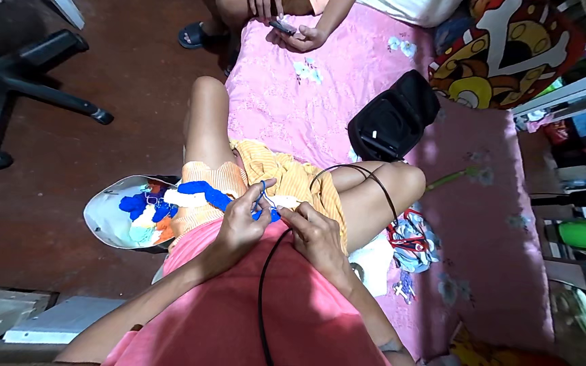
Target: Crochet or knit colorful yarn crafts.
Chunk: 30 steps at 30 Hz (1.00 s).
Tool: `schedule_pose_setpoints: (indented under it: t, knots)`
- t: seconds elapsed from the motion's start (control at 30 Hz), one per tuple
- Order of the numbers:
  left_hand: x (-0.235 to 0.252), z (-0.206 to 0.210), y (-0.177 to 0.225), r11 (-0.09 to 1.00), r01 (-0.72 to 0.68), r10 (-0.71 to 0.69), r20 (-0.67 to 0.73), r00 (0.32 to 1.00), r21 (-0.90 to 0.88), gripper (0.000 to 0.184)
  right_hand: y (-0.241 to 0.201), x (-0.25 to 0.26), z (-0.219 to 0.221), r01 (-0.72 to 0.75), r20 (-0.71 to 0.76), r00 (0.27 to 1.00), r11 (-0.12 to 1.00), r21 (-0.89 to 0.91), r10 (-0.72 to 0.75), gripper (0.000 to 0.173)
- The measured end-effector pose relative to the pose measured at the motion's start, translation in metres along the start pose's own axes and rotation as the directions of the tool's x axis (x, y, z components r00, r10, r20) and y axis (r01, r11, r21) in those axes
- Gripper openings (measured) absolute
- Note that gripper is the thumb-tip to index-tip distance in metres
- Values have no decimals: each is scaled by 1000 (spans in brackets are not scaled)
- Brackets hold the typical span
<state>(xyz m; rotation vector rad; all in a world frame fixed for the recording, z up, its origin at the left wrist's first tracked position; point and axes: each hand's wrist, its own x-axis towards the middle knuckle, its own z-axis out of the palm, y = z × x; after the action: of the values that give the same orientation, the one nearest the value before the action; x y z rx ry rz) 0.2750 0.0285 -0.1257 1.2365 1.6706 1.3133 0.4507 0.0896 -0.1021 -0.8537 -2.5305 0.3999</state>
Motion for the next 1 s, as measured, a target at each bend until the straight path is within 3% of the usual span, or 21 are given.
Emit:
schedule_pose_setpoints:
  t: [0.2,0.5,0.57,0.67,0.77,0.93,1.0]
  knots:
    - [-2,1,0,957,-196,195,27,980,215,40,-1,1,1,-4,11,1000,1000,-25,5,31]
    - [1,5,1,785,-480,498,63,865,391,32,-7,4,3,-43,-32,999,999,15,44,30]
    - [2,5,1,821,-461,490,-2,871,337,33,-6,4,6,-40,-97,994,999,30,43,31]
    - [3,5,-1,923,-367,379,-106,919,120,46,-5,4,7,-15,-192,981,998,56,26,33]
    - [4,6,2,954,-300,296,-134,946,-15,57,-5,4,7,1,-238,971,999,51,11,31]
    - [5,8,9,969,-229,210,-171,963,-97,59,-8,8,8,-2,-242,970,999,32,10,32]
    - [6,9,10,965,-213,183,-193,964,-151,62,-12,11,6,-50,-182,981,992,112,70,38]
